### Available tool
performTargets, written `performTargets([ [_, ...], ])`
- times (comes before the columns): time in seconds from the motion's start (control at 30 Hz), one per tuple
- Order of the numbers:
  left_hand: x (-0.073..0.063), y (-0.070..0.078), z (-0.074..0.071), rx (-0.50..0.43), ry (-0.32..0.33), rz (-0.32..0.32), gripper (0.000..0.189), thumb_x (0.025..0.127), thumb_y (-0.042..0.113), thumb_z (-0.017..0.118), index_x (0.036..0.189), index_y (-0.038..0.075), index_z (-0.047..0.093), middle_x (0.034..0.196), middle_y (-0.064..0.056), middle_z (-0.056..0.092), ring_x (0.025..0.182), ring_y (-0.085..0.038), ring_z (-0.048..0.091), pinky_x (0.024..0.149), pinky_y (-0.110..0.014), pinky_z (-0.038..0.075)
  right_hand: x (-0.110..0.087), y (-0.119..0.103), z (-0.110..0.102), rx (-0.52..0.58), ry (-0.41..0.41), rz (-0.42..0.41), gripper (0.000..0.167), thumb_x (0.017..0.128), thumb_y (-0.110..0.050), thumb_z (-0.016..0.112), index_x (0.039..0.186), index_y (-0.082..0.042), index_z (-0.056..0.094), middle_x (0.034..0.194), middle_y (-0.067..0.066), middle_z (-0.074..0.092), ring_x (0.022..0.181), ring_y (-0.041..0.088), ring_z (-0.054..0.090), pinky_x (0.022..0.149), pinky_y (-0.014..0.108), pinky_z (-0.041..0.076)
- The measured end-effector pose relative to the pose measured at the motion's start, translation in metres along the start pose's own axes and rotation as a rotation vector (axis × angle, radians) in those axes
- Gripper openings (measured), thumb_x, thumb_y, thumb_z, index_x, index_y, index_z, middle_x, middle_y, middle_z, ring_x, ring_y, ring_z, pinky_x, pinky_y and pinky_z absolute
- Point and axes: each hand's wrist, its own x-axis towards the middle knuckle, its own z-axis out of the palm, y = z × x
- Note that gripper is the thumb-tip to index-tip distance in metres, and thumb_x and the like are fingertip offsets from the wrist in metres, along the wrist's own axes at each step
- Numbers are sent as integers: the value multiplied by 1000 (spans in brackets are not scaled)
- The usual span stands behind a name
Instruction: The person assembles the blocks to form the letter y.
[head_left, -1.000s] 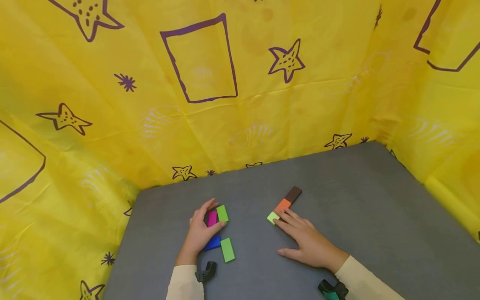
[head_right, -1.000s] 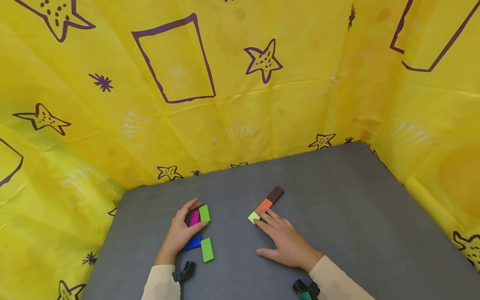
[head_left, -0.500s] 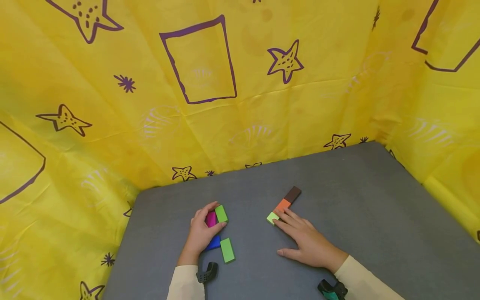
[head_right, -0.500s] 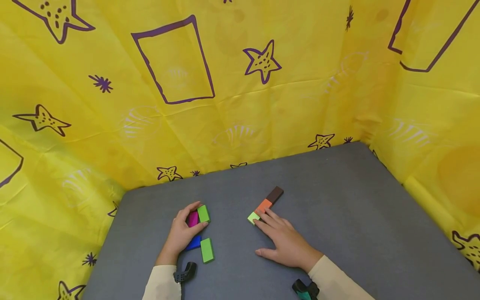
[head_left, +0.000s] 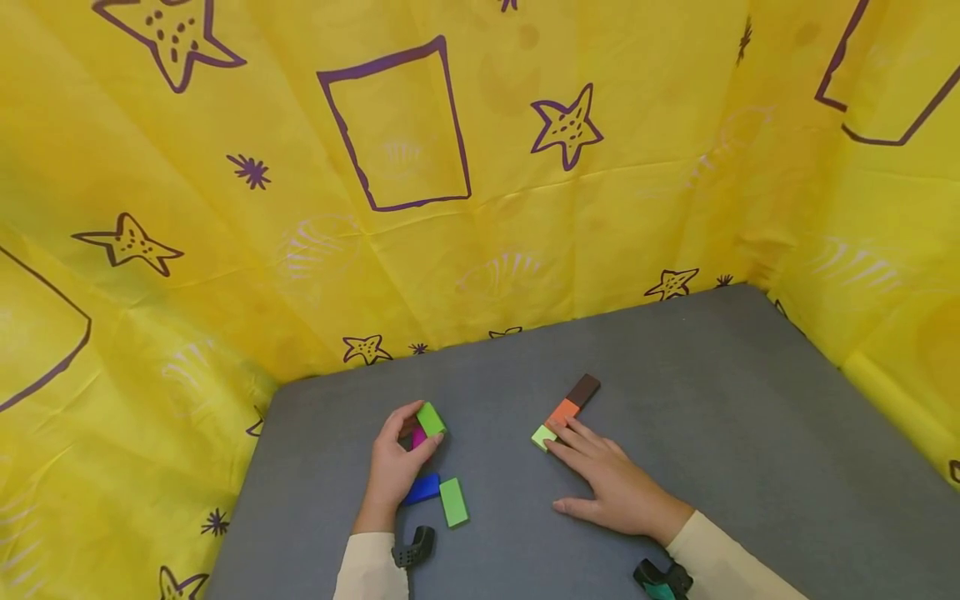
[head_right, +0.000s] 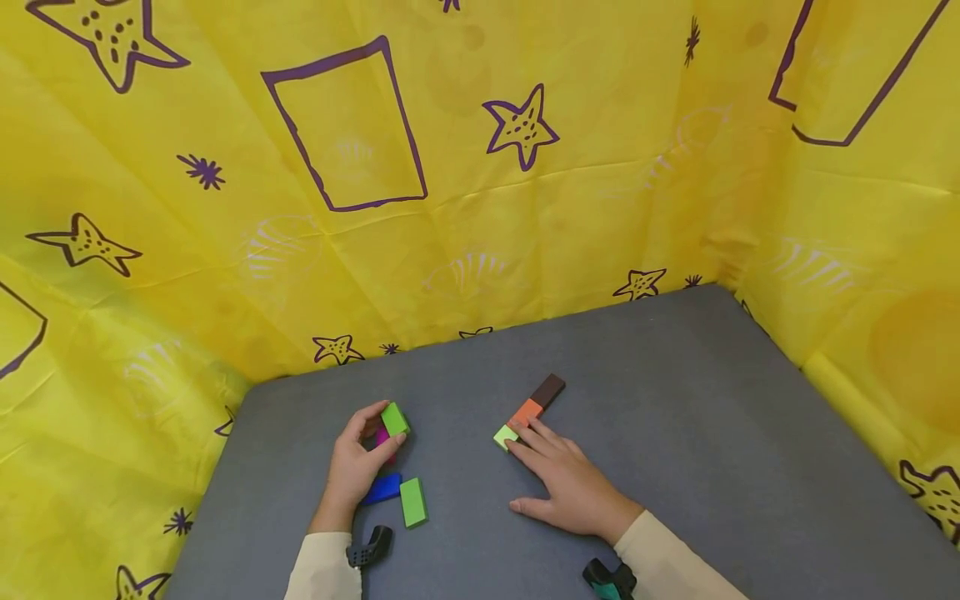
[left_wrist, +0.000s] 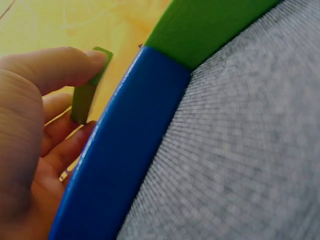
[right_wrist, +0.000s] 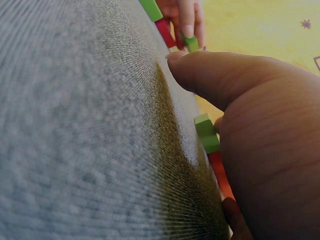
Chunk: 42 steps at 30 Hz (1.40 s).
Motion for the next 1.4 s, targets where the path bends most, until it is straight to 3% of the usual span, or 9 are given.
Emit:
performTargets([
  [0.23,1,10,0,-42,46,33,58,90,6,92,143,9,70,140,-9,65,124,-31,65,108,-56,50,0,0,1,10,-6,9,81,100,-51,79,165,-13,49,174,9,36,162,38,21,114,73,33],
  [0.47,-3,41,7,-76,82,75,57,89,-8,87,142,-5,67,141,-23,63,117,-42,64,105,-70,46,0,0,0,12,5,-1,79,102,-53,76,164,-12,50,173,10,37,161,40,23,112,74,34],
  [0.6,-2,49,14,-78,61,125,57,88,-9,87,141,-6,68,140,-23,63,114,-39,65,102,-69,49,1,0,0,11,-1,0,79,102,-53,75,164,-11,50,173,10,37,161,40,23,112,74,35],
  [0.77,1,44,24,-101,21,165,58,88,-3,91,142,6,71,140,-12,65,118,-28,64,102,-60,53,1,0,0,2,5,2,79,102,-54,75,164,-11,51,172,11,38,161,40,24,111,74,35],
  [0.93,1,48,30,-182,-25,196,58,90,5,92,143,7,71,140,-6,65,117,-25,65,100,-65,51,1,0,-1,4,11,3,79,101,-53,76,163,-11,52,172,10,39,161,40,24,111,74,35],
  [1.07,0,54,35,-196,-34,217,58,90,5,92,144,4,70,140,-7,65,122,-25,63,102,-65,49,1,-1,-2,20,2,2,78,102,-52,76,164,-11,51,172,10,38,161,40,23,112,74,34],
  [1.3,1,68,45,-259,-37,184,57,87,-13,86,141,-7,67,140,-25,61,125,-39,59,106,-68,44,1,-2,-2,20,-4,7,78,102,-54,75,163,-10,51,172,11,39,161,40,23,113,74,34],
  [1.4,3,66,49,-258,-56,195,58,88,-7,88,142,-2,68,140,-17,63,125,-33,61,106,-61,47,1,-2,-2,18,-7,16,79,102,-54,75,163,-10,52,172,11,39,161,40,23,113,74,33],
])
